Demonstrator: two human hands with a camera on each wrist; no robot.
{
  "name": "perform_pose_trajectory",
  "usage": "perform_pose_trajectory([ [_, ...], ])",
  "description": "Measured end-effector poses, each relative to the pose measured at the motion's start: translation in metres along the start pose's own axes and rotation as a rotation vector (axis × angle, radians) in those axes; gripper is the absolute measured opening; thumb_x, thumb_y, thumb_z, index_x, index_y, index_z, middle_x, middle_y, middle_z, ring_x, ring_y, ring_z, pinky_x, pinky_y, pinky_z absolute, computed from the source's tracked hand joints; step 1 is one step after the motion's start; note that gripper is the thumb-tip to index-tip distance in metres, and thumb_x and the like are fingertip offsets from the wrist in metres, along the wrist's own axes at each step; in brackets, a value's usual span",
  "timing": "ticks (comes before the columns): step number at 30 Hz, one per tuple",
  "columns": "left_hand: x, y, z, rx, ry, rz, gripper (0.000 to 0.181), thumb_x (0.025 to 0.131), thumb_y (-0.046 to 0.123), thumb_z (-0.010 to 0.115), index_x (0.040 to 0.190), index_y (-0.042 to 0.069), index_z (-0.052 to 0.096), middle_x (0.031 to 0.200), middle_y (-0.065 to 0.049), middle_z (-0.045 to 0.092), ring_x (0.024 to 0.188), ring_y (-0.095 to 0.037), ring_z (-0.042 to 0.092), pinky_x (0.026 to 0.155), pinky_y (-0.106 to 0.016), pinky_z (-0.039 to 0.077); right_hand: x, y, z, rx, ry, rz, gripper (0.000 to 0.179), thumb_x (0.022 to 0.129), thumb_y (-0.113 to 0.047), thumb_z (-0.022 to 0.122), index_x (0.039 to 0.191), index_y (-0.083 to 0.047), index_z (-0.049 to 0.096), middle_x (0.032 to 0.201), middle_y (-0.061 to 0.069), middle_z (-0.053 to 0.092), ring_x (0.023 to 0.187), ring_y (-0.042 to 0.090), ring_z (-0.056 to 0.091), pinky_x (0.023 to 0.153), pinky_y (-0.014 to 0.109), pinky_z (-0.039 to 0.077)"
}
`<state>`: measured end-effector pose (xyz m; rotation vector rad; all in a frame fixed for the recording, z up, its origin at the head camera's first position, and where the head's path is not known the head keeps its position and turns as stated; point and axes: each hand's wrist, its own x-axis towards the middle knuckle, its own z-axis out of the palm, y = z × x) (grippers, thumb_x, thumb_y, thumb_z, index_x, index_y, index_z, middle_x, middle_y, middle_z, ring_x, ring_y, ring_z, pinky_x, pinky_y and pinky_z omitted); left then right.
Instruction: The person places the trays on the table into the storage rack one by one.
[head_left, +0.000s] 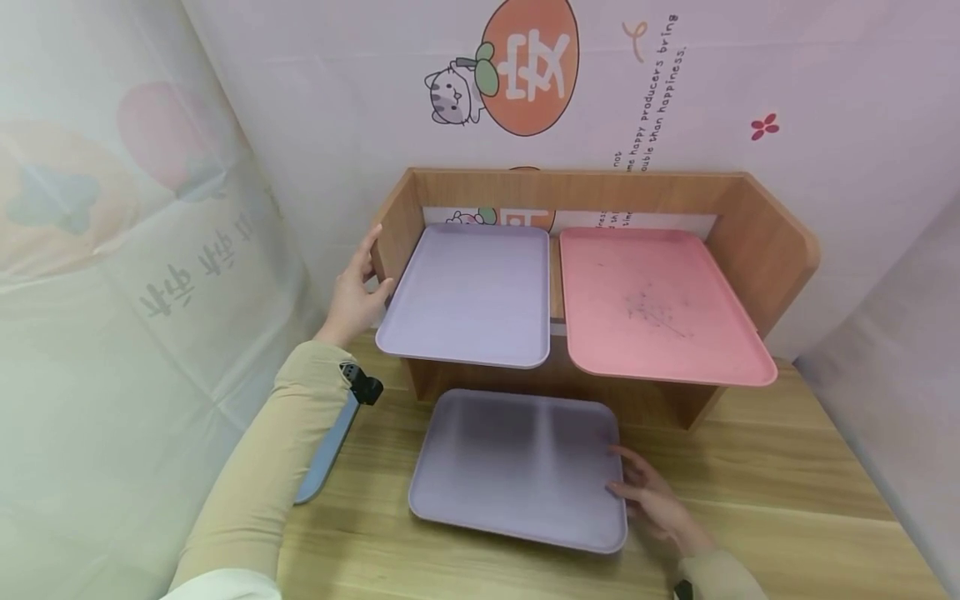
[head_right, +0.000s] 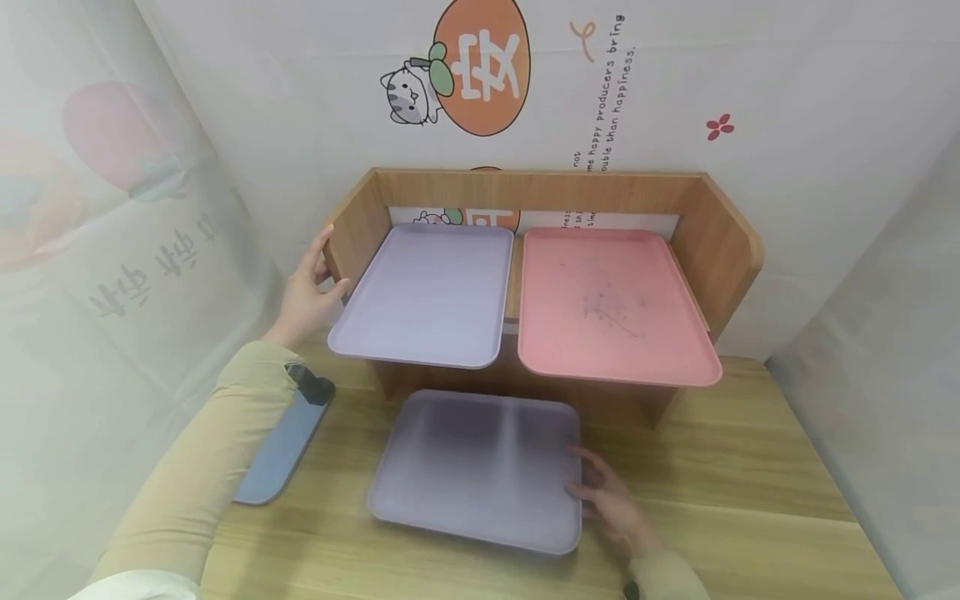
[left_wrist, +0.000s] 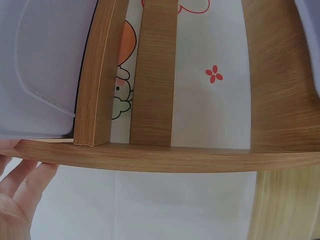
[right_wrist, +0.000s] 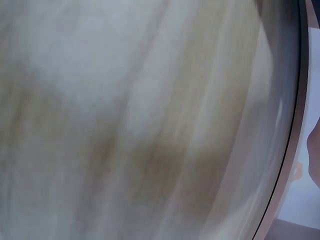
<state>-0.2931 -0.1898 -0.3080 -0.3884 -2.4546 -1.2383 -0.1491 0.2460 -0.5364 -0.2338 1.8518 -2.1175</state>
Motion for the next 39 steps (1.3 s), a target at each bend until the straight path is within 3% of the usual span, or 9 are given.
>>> perform_pose_trajectory([
  [4, 0.0, 0.0, -0.001, -0.006, -0.002, -0.008, 0.08, 0.092, 0.003, 0.057, 0.15, 0.04, 0.016, 0.152, -0.015, 0.031, 0.129, -0.04, 0.045, 0.103, -0.055, 0.04, 0.004, 0.003, -0.002, 0.061, 0.068, -0.018, 0.051, 0.09, 0.004, 0.054, 0.12, -0.038, 0.048, 0.112, -0.006, 0.05, 0.087, 0.006, 0.06, 0.066, 0.022, 0.055],
  [7, -0.001, 0.0, -0.001, -0.012, -0.004, -0.013, 0.08, 0.092, 0.003, 0.057, 0.15, 0.04, 0.016, 0.152, -0.015, 0.031, 0.129, -0.04, 0.044, 0.103, -0.055, 0.04, 0.009, 0.006, -0.002, 0.075, 0.158, 0.021, 0.049, 0.09, 0.005, 0.054, 0.117, -0.035, 0.047, 0.106, -0.005, 0.051, 0.082, 0.006, 0.059, 0.067, 0.022, 0.054],
  [12, -0.002, -0.001, 0.0, -0.011, -0.008, -0.022, 0.08, 0.092, 0.003, 0.056, 0.15, 0.041, 0.016, 0.151, -0.017, 0.033, 0.129, -0.04, 0.045, 0.101, -0.054, 0.041, 0.016, 0.008, 0.002, 0.082, 0.3, 0.1, 0.047, 0.091, 0.004, 0.053, 0.121, -0.031, 0.041, 0.115, -0.003, 0.045, 0.085, 0.006, 0.059, 0.072, 0.022, 0.054],
  [21, 0.0, 0.0, 0.0, -0.022, -0.008, -0.009, 0.079, 0.092, 0.003, 0.056, 0.15, 0.04, 0.016, 0.151, -0.017, 0.033, 0.129, -0.041, 0.044, 0.099, -0.056, 0.043, 0.028, 0.013, 0.015, 0.116, 0.446, 0.095, 0.047, 0.091, 0.009, 0.05, 0.124, -0.023, 0.04, 0.106, 0.0, 0.047, 0.076, 0.004, 0.058, 0.065, 0.02, 0.054],
  [27, 0.0, -0.001, 0.001, -0.038, -0.013, -0.002, 0.079, 0.093, 0.003, 0.055, 0.15, 0.04, 0.016, 0.152, -0.017, 0.031, 0.13, -0.041, 0.043, 0.096, -0.056, 0.044, 0.032, 0.019, 0.023, 0.162, 0.477, 0.062, 0.048, 0.09, 0.009, 0.051, 0.12, -0.028, 0.041, 0.099, -0.002, 0.05, 0.073, 0.003, 0.059, 0.063, 0.02, 0.055],
  [32, 0.0, -0.001, 0.001, -0.039, -0.012, -0.002, 0.079, 0.092, 0.003, 0.056, 0.15, 0.041, 0.016, 0.151, -0.017, 0.032, 0.129, -0.041, 0.044, 0.095, -0.056, 0.046, 0.04, 0.044, 0.021, 0.29, 0.399, -0.137, 0.046, 0.083, -0.002, 0.069, 0.115, -0.027, 0.049, 0.089, -0.001, 0.05, 0.069, 0.005, 0.059, 0.057, 0.019, 0.053],
  [35, -0.001, -0.002, 0.001, -0.038, -0.012, -0.003, 0.079, 0.092, 0.003, 0.055, 0.15, 0.04, 0.016, 0.151, -0.018, 0.032, 0.129, -0.041, 0.044, 0.095, -0.056, 0.046, 0.045, 0.051, 0.025, 0.334, 0.372, -0.187, 0.051, 0.079, -0.006, 0.075, 0.117, -0.024, 0.047, 0.088, 0.001, 0.05, 0.07, 0.006, 0.059, 0.057, 0.02, 0.053],
  [38, 0.0, -0.002, 0.001, -0.037, -0.013, -0.011, 0.08, 0.092, 0.003, 0.056, 0.149, 0.042, 0.015, 0.151, -0.018, 0.033, 0.129, -0.042, 0.043, 0.095, -0.056, 0.046, 0.048, 0.046, 0.036, 0.303, 0.417, -0.123, 0.053, 0.083, 0.0, 0.068, 0.124, -0.019, 0.04, 0.096, 0.006, 0.049, 0.073, 0.006, 0.059, 0.06, 0.02, 0.054],
  [39, 0.0, -0.003, 0.001, -0.034, -0.012, -0.015, 0.08, 0.092, 0.003, 0.056, 0.149, 0.042, 0.015, 0.15, -0.018, 0.033, 0.13, -0.041, 0.043, 0.096, -0.056, 0.045, 0.046, 0.038, 0.044, 0.261, 0.46, -0.058, 0.053, 0.084, 0.001, 0.066, 0.125, -0.017, 0.036, 0.101, 0.008, 0.047, 0.074, 0.005, 0.058, 0.062, 0.02, 0.053],
])
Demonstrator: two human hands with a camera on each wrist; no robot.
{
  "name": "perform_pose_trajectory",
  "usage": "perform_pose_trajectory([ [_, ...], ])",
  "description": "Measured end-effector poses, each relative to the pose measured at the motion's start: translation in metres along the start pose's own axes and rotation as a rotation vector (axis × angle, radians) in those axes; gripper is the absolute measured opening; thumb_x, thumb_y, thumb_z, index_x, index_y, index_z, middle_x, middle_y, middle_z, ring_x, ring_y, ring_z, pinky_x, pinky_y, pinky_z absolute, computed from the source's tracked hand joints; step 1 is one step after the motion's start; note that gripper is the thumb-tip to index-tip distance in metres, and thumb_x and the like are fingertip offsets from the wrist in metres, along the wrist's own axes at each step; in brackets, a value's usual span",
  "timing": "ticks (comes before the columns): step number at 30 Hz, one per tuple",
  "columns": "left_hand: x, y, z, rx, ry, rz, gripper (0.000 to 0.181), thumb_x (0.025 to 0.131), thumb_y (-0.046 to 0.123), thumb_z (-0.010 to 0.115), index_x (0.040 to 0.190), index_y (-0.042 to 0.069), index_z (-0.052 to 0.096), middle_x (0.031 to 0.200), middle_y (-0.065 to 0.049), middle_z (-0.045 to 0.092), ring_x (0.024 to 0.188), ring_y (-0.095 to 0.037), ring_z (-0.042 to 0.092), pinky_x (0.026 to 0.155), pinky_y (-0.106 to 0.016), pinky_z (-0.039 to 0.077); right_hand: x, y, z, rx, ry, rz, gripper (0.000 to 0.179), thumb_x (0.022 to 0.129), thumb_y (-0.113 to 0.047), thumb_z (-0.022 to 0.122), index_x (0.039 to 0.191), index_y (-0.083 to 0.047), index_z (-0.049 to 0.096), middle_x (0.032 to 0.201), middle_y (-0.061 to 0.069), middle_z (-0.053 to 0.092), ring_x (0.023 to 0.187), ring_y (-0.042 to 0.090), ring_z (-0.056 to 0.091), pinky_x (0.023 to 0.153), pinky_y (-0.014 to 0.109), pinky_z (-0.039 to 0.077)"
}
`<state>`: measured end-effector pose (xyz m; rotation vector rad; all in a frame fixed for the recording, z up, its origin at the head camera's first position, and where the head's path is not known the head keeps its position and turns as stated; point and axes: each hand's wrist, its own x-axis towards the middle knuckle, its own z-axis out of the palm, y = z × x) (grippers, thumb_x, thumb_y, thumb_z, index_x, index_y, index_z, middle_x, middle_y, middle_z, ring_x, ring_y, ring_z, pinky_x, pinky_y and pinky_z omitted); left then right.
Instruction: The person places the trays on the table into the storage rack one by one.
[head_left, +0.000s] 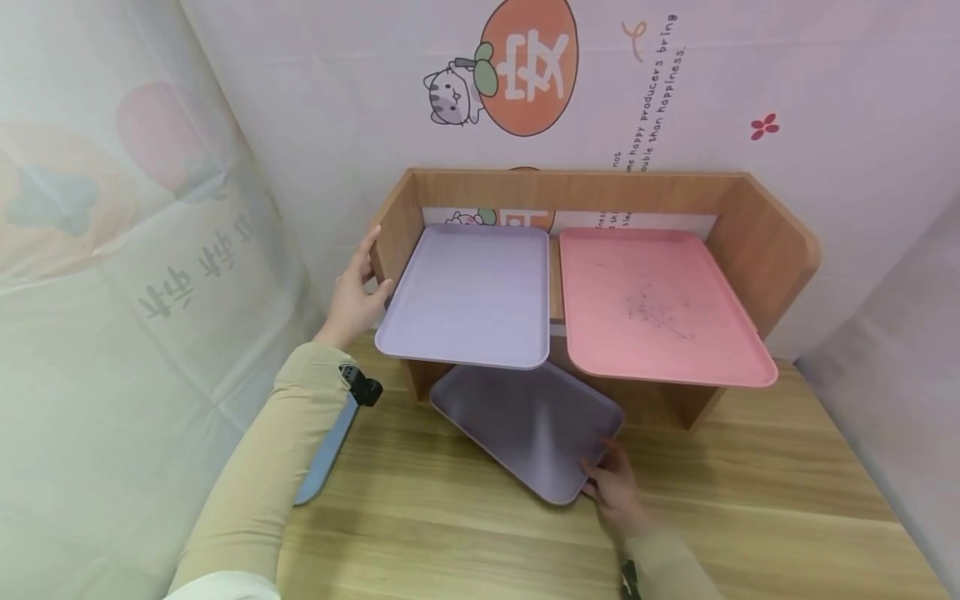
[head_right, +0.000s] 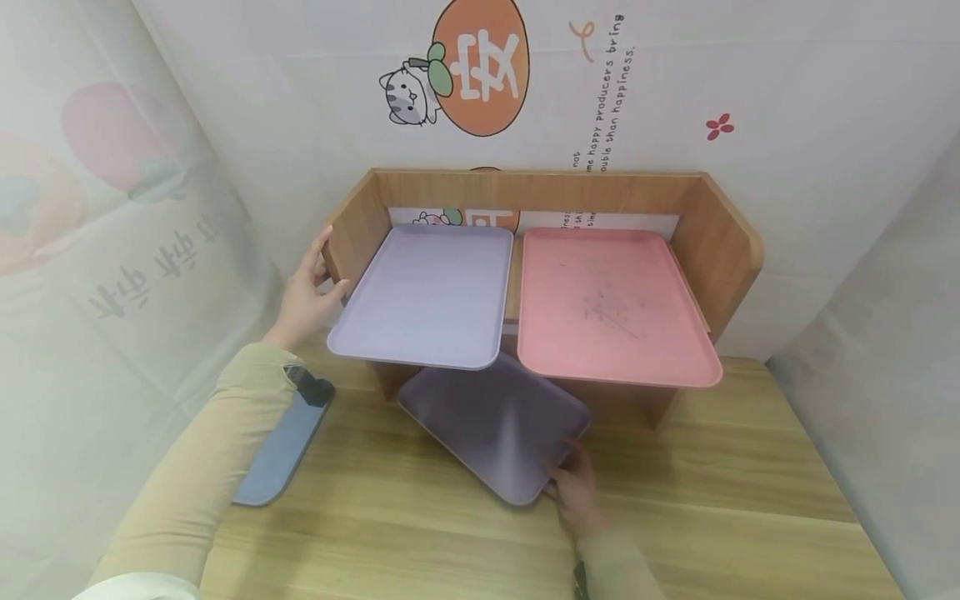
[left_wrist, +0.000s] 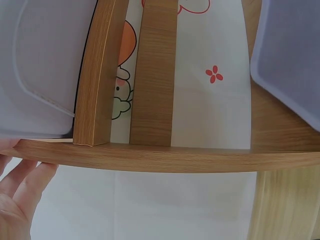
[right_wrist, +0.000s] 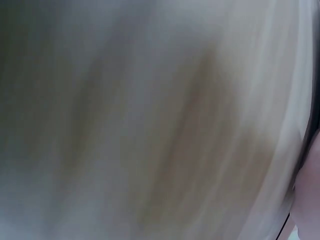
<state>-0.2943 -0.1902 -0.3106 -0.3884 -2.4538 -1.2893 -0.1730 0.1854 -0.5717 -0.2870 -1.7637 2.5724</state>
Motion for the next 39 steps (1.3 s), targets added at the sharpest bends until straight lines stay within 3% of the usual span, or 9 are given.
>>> perform_pose_trajectory([
  [5, 0.001, 0.001, 0.0, 0.002, -0.001, -0.015, 0.082, 0.092, 0.004, 0.057, 0.148, 0.045, 0.015, 0.15, -0.017, 0.034, 0.13, -0.041, 0.043, 0.098, -0.056, 0.043, -0.005, -0.008, 0.015, -0.067, 0.029, 0.083, 0.055, 0.091, 0.012, 0.047, 0.134, -0.005, 0.019, 0.127, 0.022, 0.036, 0.08, 0.005, 0.057, 0.068, 0.024, 0.055],
  [11, 0.0, 0.001, -0.001, 0.005, -0.002, -0.028, 0.082, 0.092, 0.004, 0.057, 0.148, 0.046, 0.015, 0.154, -0.012, 0.029, 0.131, -0.041, 0.042, 0.099, -0.056, 0.043, -0.005, -0.006, 0.02, -0.088, 0.001, 0.106, 0.056, 0.091, 0.013, 0.042, 0.133, -0.003, 0.009, 0.14, 0.032, 0.023, 0.084, 0.006, 0.056, 0.069, 0.026, 0.057],
  [23, 0.001, 0.0, 0.0, 0.011, 0.002, -0.022, 0.082, 0.092, 0.005, 0.058, 0.148, 0.047, 0.015, 0.152, -0.013, 0.032, 0.13, -0.04, 0.043, 0.098, -0.054, 0.044, -0.006, 0.003, 0.046, -0.039, 0.037, 0.068, 0.057, 0.089, 0.017, 0.042, 0.129, -0.004, 0.008, 0.134, 0.031, 0.024, 0.086, 0.012, 0.055, 0.069, 0.028, 0.057],
  [30, 0.0, 0.001, 0.0, 0.002, -0.003, -0.03, 0.082, 0.092, 0.005, 0.057, 0.148, 0.047, 0.014, 0.151, -0.015, 0.033, 0.131, -0.04, 0.043, 0.097, -0.055, 0.045, -0.011, 0.007, 0.059, -0.075, 0.044, 0.042, 0.056, 0.088, 0.02, 0.041, 0.128, -0.002, 0.009, 0.137, 0.038, 0.023, 0.094, 0.02, 0.056, 0.077, 0.04, 0.057],
  [39, 0.001, 0.0, 0.0, 0.01, -0.007, -0.038, 0.082, 0.093, 0.005, 0.057, 0.148, 0.047, 0.013, 0.151, -0.015, 0.033, 0.131, -0.04, 0.042, 0.097, -0.055, 0.044, -0.022, 0.009, 0.063, -0.128, -0.004, 0.085, 0.056, 0.088, 0.017, 0.048, 0.128, -0.001, 0.011, 0.122, 0.035, 0.036, 0.085, 0.017, 0.06, 0.075, 0.033, 0.059],
])
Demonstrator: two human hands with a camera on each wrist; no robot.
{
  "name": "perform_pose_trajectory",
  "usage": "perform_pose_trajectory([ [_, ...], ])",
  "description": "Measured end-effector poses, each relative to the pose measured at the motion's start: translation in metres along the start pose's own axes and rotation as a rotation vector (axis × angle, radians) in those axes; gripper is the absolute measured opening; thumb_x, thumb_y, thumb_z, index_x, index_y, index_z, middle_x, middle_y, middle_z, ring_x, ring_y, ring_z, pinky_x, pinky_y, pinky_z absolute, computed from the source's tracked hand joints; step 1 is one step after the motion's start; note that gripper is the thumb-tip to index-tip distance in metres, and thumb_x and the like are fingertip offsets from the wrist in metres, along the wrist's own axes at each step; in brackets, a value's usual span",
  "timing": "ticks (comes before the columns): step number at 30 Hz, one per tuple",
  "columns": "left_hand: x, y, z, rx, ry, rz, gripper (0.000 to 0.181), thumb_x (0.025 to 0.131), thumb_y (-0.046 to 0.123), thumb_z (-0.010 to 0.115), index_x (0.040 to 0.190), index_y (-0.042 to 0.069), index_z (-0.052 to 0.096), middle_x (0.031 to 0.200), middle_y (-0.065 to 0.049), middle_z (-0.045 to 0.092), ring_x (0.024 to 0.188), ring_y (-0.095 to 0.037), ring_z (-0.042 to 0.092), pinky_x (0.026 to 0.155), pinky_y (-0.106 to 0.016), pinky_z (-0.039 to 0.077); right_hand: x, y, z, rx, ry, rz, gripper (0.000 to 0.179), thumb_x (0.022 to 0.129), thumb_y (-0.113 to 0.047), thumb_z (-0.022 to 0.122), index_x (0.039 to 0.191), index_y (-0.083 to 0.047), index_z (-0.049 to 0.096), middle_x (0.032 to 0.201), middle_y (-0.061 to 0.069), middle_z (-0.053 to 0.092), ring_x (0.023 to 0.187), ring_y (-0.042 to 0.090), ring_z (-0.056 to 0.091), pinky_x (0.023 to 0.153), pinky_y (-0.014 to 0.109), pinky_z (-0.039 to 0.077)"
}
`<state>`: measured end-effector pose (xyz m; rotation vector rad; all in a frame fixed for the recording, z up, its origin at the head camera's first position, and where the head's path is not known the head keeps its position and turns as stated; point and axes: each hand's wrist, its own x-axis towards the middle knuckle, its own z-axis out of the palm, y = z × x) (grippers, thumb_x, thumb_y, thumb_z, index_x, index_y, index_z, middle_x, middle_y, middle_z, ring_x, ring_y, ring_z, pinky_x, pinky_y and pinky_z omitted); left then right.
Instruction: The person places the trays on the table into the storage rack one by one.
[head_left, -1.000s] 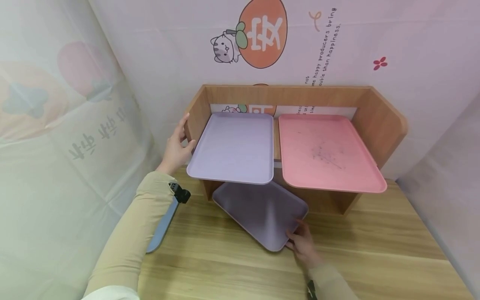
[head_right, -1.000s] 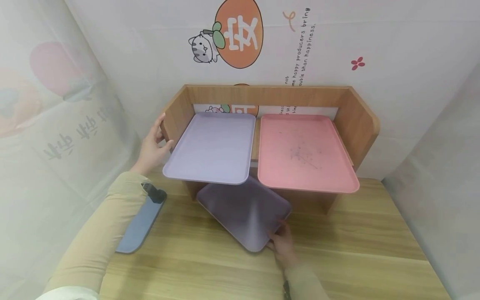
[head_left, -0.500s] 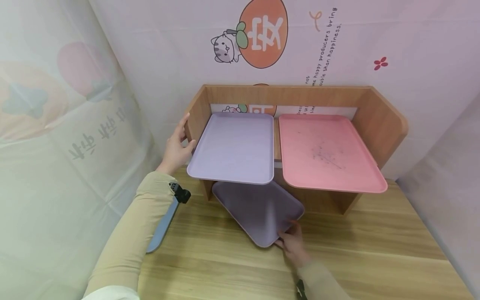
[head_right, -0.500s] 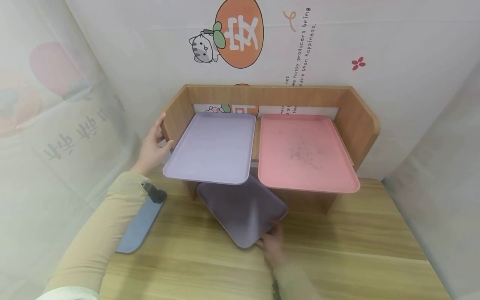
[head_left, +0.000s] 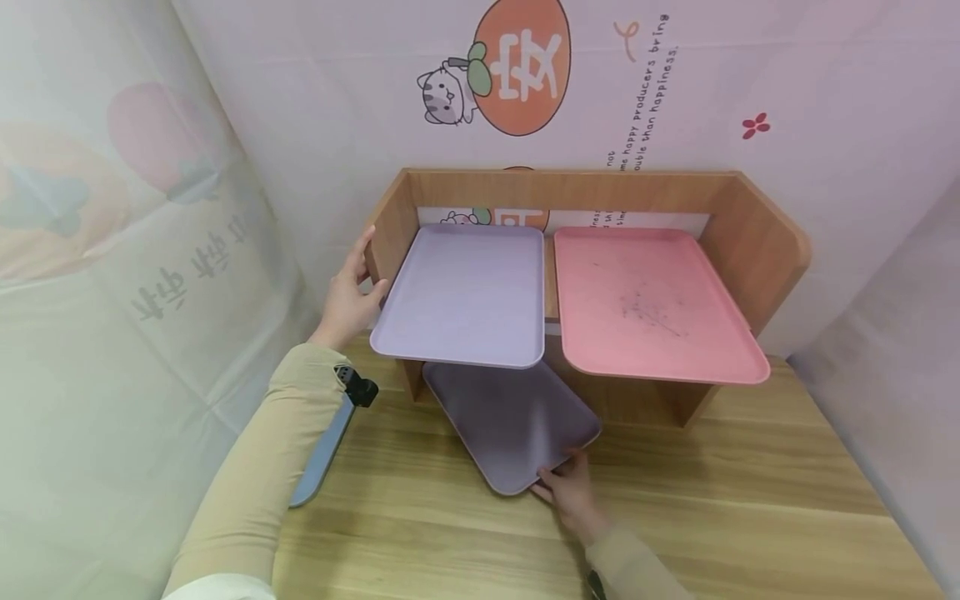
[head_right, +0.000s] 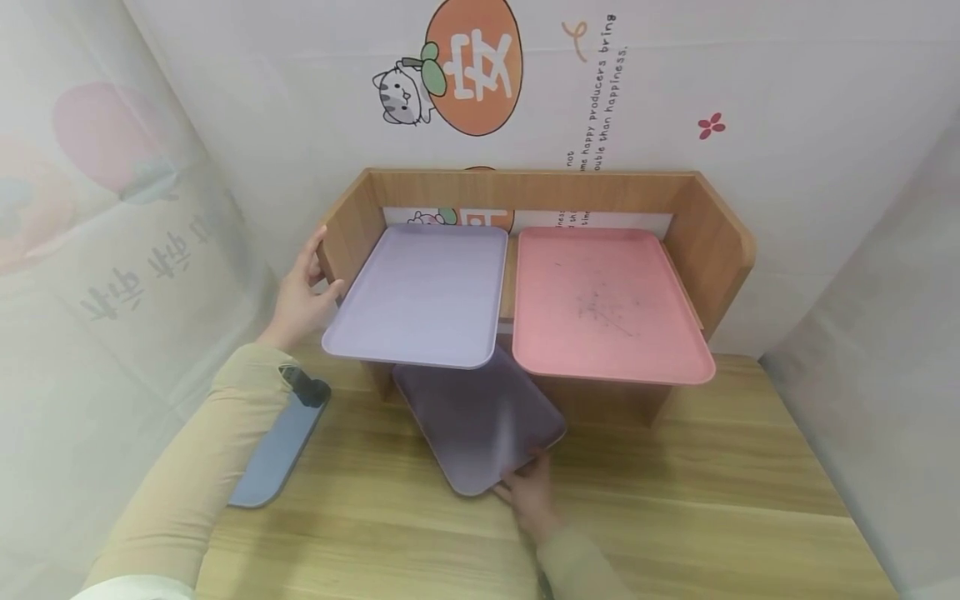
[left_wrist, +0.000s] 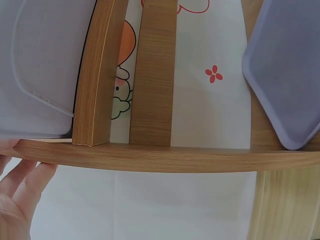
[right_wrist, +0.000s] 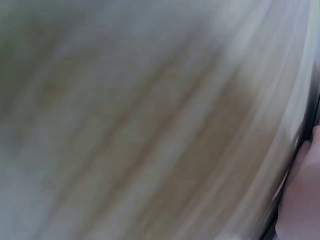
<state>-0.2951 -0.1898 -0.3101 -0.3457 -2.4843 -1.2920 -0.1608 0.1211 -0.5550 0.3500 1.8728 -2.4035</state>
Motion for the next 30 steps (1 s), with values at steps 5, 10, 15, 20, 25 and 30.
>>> perform_pose_trajectory([
  [5, -0.001, 0.0, -0.001, 0.01, 0.005, -0.007, 0.082, 0.093, 0.006, 0.057, 0.148, 0.047, 0.013, 0.15, -0.016, 0.034, 0.131, -0.041, 0.042, 0.098, -0.056, 0.043, -0.007, 0.002, 0.005, -0.033, -0.123, 0.063, 0.049, 0.089, 0.014, 0.048, 0.127, 0.005, 0.018, 0.101, 0.02, 0.053, 0.081, 0.015, 0.062, 0.079, 0.03, 0.058],
  [10, -0.001, 0.001, -0.001, 0.018, 0.008, -0.001, 0.081, 0.093, 0.006, 0.057, 0.148, 0.046, 0.014, 0.15, -0.016, 0.034, 0.13, -0.041, 0.043, 0.098, -0.056, 0.043, -0.012, 0.001, 0.007, -0.074, -0.285, 0.108, 0.055, 0.092, 0.006, 0.049, 0.136, 0.006, 0.015, 0.09, 0.007, 0.057, 0.082, 0.014, 0.063, 0.084, 0.031, 0.056],
  [15, -0.002, 0.002, -0.001, 0.012, 0.005, 0.002, 0.081, 0.093, 0.006, 0.057, 0.148, 0.046, 0.014, 0.151, -0.016, 0.034, 0.13, -0.041, 0.043, 0.098, -0.056, 0.043, -0.016, -0.012, 0.002, -0.162, -0.376, 0.131, 0.07, 0.092, 0.002, 0.051, 0.147, -0.001, 0.008, 0.095, 0.01, 0.055, 0.083, 0.017, 0.064, 0.085, 0.036, 0.056],
  [20, -0.002, 0.003, -0.001, 0.011, 0.008, 0.006, 0.081, 0.092, 0.006, 0.057, 0.149, 0.045, 0.014, 0.15, -0.017, 0.035, 0.13, -0.041, 0.044, 0.097, -0.056, 0.044, -0.017, -0.023, -0.015, -0.235, -0.359, 0.139, 0.076, 0.091, 0.001, 0.05, 0.149, -0.004, 0.001, 0.104, 0.018, 0.051, 0.083, 0.019, 0.063, 0.081, 0.039, 0.057],
  [25, -0.002, 0.004, -0.001, 0.007, 0.006, 0.004, 0.081, 0.093, 0.006, 0.057, 0.149, 0.045, 0.014, 0.15, -0.016, 0.035, 0.13, -0.041, 0.043, 0.098, -0.056, 0.043, -0.006, -0.028, -0.041, -0.152, -0.217, 0.142, 0.083, 0.089, 0.005, 0.047, 0.149, -0.004, -0.01, 0.104, 0.019, 0.048, 0.082, 0.018, 0.062, 0.08, 0.037, 0.057],
  [30, -0.002, 0.003, 0.0, 0.005, 0.006, -0.004, 0.081, 0.093, 0.006, 0.057, 0.148, 0.046, 0.014, 0.15, -0.016, 0.035, 0.13, -0.04, 0.043, 0.099, -0.056, 0.043, 0.007, -0.035, -0.062, -0.021, -0.218, 0.163, 0.082, 0.092, 0.007, 0.039, 0.147, -0.003, -0.02, 0.133, 0.04, 0.022, 0.091, 0.019, 0.06, 0.092, 0.044, 0.052],
])
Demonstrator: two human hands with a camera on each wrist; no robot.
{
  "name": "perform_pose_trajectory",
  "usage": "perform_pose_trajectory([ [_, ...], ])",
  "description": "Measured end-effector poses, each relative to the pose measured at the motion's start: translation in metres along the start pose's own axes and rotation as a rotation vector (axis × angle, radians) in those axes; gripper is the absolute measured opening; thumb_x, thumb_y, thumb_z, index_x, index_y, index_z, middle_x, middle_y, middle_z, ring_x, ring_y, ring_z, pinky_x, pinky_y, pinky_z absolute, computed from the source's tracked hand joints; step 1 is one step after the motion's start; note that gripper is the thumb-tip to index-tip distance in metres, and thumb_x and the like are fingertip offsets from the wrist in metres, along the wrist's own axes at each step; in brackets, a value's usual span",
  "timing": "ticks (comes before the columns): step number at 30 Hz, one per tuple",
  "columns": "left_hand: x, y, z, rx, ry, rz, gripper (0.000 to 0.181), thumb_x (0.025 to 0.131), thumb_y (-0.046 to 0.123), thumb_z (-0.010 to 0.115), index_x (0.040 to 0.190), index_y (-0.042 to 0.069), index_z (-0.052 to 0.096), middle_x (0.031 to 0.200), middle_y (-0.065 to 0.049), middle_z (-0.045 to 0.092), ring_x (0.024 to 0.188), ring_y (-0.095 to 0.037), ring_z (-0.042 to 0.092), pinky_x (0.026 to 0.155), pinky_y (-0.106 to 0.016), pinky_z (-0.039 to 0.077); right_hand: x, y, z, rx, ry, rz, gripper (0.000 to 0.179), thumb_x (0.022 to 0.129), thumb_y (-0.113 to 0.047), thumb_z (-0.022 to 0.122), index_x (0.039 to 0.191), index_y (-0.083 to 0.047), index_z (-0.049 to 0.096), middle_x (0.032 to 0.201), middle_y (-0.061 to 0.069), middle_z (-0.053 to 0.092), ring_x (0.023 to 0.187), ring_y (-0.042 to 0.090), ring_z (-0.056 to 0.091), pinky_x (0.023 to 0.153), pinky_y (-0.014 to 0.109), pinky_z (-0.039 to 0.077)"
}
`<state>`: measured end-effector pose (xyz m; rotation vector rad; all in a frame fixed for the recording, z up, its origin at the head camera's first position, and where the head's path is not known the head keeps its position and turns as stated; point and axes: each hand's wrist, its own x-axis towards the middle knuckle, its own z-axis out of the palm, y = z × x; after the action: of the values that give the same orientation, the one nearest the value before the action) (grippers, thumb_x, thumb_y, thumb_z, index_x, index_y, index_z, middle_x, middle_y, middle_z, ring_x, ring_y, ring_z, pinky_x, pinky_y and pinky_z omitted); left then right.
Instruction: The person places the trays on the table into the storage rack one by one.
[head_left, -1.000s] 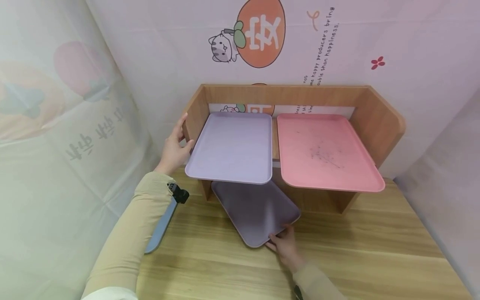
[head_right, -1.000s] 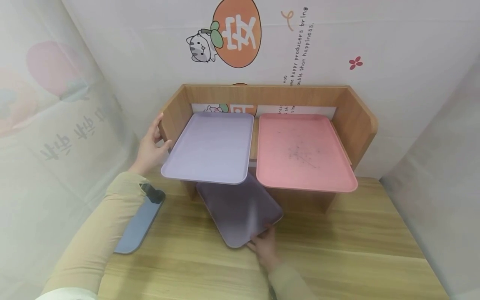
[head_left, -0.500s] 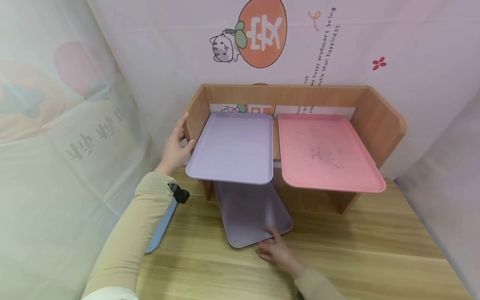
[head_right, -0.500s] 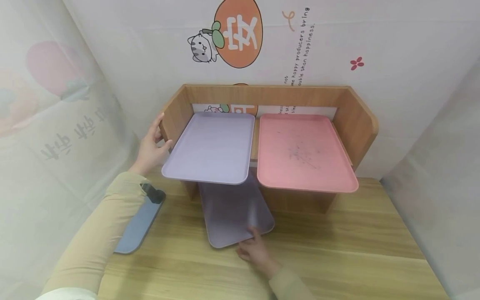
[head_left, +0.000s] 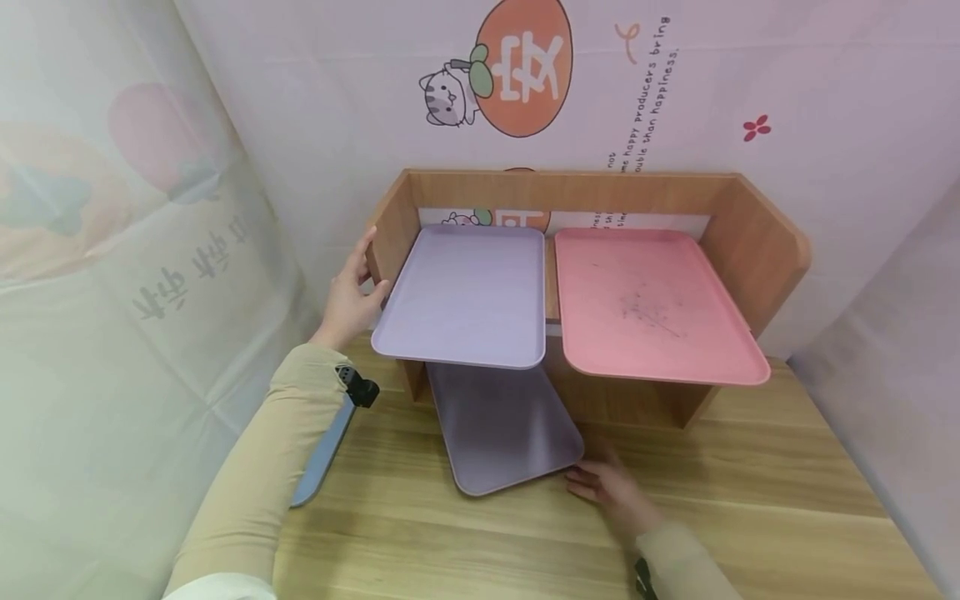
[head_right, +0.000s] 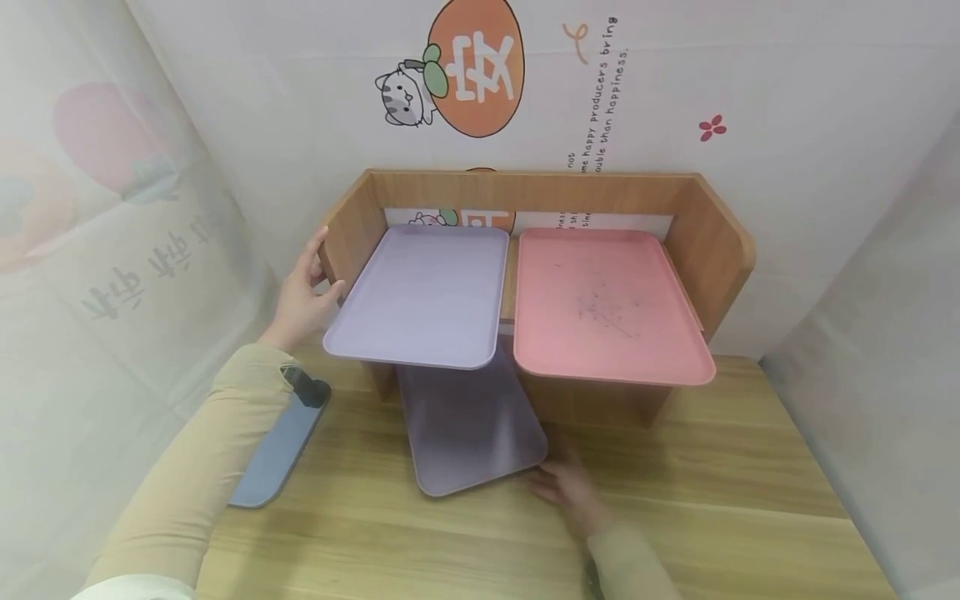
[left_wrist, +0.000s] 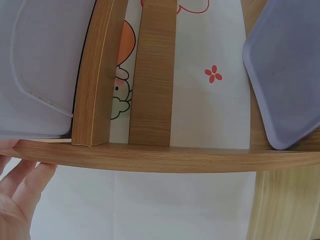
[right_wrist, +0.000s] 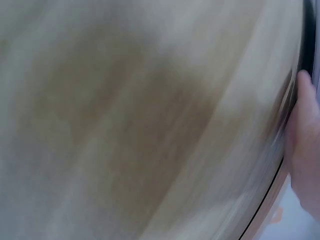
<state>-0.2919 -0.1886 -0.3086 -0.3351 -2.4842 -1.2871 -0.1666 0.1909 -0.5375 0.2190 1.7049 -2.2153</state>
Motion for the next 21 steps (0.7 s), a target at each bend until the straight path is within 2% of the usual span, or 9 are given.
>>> perform_pose_trajectory([
  [1, 0.0, 0.0, 0.0, 0.003, -0.001, 0.0, 0.081, 0.092, 0.006, 0.057, 0.148, 0.046, 0.013, 0.15, -0.016, 0.035, 0.13, -0.04, 0.043, 0.099, -0.056, 0.043, 0.001, -0.002, -0.003, -0.001, -0.024, 0.007, 0.079, 0.093, 0.006, 0.038, 0.148, -0.002, -0.017, 0.136, 0.039, 0.02, 0.093, 0.018, 0.06, 0.093, 0.044, 0.051],
  [3, 0.001, 0.0, 0.0, 0.004, -0.003, 0.0, 0.081, 0.092, 0.006, 0.057, 0.148, 0.046, 0.013, 0.151, -0.016, 0.034, 0.13, -0.04, 0.043, 0.099, -0.055, 0.043, 0.003, -0.004, -0.008, -0.02, -0.078, 0.016, 0.073, 0.095, 0.002, 0.037, 0.148, 0.0, -0.012, 0.136, 0.033, 0.027, 0.096, 0.016, 0.058, 0.096, 0.045, 0.049],
  [6, 0.001, 0.0, 0.0, 0.005, -0.001, 0.0, 0.081, 0.092, 0.006, 0.057, 0.148, 0.046, 0.014, 0.15, -0.016, 0.035, 0.13, -0.04, 0.043, 0.098, -0.054, 0.044, 0.004, -0.006, -0.011, -0.036, -0.14, 0.022, 0.067, 0.097, -0.002, 0.038, 0.148, 0.005, -0.005, 0.125, 0.018, 0.042, 0.099, 0.015, 0.057, 0.097, 0.044, 0.049],
  [8, 0.0, 0.0, 0.0, 0.002, 0.001, -0.001, 0.081, 0.092, 0.006, 0.057, 0.148, 0.046, 0.014, 0.15, -0.016, 0.035, 0.13, -0.04, 0.043, 0.098, -0.054, 0.044, 0.004, -0.005, -0.012, -0.02, -0.156, 0.025, 0.065, 0.098, -0.003, 0.037, 0.148, 0.005, -0.004, 0.12, 0.012, 0.046, 0.1, 0.016, 0.058, 0.098, 0.045, 0.048],
  [14, 0.0, 0.001, 0.0, 0.007, -0.001, -0.005, 0.081, 0.093, 0.006, 0.057, 0.148, 0.046, 0.013, 0.15, -0.017, 0.035, 0.131, -0.04, 0.043, 0.098, -0.054, 0.043, -0.001, -0.006, -0.009, 0.073, -0.191, 0.065, 0.062, 0.101, -0.011, 0.033, 0.144, 0.012, -0.005, 0.121, 0.024, 0.049, 0.104, 0.024, 0.06, 0.103, 0.047, 0.043],
  [16, 0.0, 0.002, 0.0, 0.007, 0.0, -0.005, 0.081, 0.092, 0.006, 0.057, 0.148, 0.046, 0.014, 0.149, -0.017, 0.035, 0.131, -0.04, 0.043, 0.099, -0.054, 0.043, -0.003, -0.006, -0.007, 0.101, -0.226, 0.087, 0.065, 0.103, -0.017, 0.031, 0.144, 0.011, -0.01, 0.127, 0.038, 0.04, 0.109, 0.028, 0.059, 0.105, 0.047, 0.041],
  [18, 0.0, 0.002, 0.0, 0.008, 0.001, -0.002, 0.081, 0.092, 0.006, 0.057, 0.148, 0.045, 0.014, 0.149, -0.017, 0.036, 0.131, -0.04, 0.043, 0.099, -0.054, 0.043, -0.005, -0.006, -0.004, 0.12, -0.255, 0.107, 0.067, 0.104, -0.022, 0.029, 0.145, 0.008, -0.015, 0.134, 0.048, 0.024, 0.112, 0.032, 0.057, 0.106, 0.046, 0.04],
  [21, -0.001, 0.002, 0.0, 0.005, 0.003, 0.005, 0.081, 0.092, 0.005, 0.057, 0.149, 0.044, 0.014, 0.149, -0.018, 0.036, 0.131, -0.04, 0.043, 0.099, -0.055, 0.043, -0.007, -0.006, 0.001, 0.148, -0.291, 0.131, 0.069, 0.104, -0.03, 0.024, 0.145, 0.003, -0.021, 0.14, 0.05, -0.001, 0.12, 0.04, 0.051, 0.107, 0.047, 0.037],
])
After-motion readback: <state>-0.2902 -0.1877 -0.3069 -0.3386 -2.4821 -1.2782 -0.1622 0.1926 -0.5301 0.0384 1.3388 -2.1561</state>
